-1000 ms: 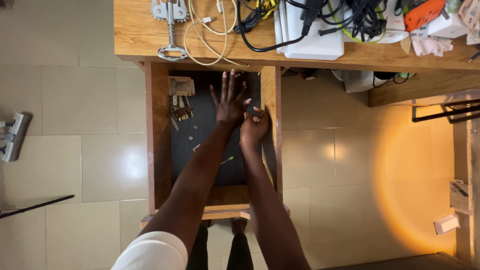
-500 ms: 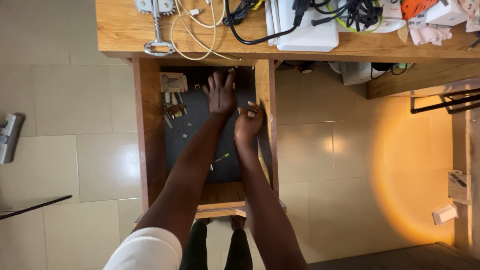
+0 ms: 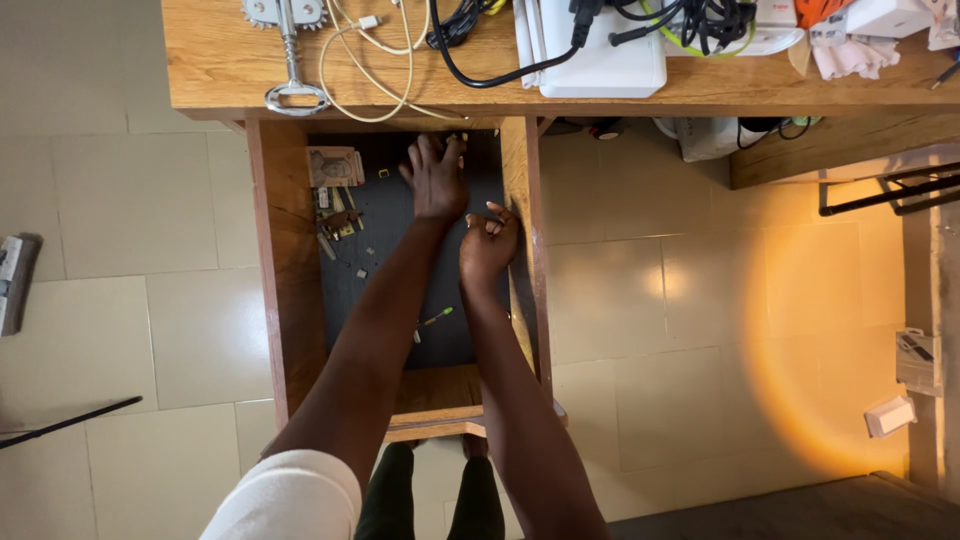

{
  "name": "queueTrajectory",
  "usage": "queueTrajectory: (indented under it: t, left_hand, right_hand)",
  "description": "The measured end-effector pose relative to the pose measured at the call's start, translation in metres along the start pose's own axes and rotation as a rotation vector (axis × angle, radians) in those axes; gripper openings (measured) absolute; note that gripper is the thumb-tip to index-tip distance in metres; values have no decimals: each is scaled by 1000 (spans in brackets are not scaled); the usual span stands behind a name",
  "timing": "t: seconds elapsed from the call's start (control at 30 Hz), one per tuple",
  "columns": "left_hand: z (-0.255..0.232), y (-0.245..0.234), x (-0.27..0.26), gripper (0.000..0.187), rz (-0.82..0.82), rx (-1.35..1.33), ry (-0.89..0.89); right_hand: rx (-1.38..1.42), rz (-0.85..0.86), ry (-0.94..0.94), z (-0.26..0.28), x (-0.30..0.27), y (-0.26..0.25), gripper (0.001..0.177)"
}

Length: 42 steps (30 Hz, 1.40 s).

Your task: Organizing and sorting various electronic components, cables, and miscellaneous items in a desk drawer.

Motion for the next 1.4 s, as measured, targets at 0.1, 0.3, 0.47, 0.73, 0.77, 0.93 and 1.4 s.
queueTrajectory:
  t: [0.1, 0.3, 0.47, 0.73, 0.77, 0.93, 1.4]
  left_hand:
    - [19, 21, 8, 43, -106, -1, 27]
    - [2, 0, 1, 70, -112, 23, 154]
    - [9, 19, -5, 81, -4, 165, 179]
    - [56, -3, -56, 77, -194, 56, -76]
    - [62, -11, -60, 66, -290, 121, -75]
    - [83, -38, -73, 59, -278, 124, -170]
    - [52, 5, -149, 27, 131, -145, -164]
  right_hand:
    - [-31, -35, 1, 5, -2, -1, 31]
    - [-16, -14, 13, -1, 0, -1, 32]
    - [-5, -25, 75, 17, -6, 3, 32]
    - [-28, -24, 169, 36, -17, 4, 34]
    - [-48, -27, 180, 38, -18, 3, 34]
    - [-80, -34, 232, 47, -22, 4, 35]
    - [-235, 96, -336, -23, -1, -5, 15]
Point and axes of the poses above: each hand's wrist, its own x-axis towards the middle knuckle, its own y-axis out of the palm, z = x × y, the point moved 5 cm from there along x, towards the middle knuckle, and after that the axes turned 1 degree about y, right-handed, at the moved point
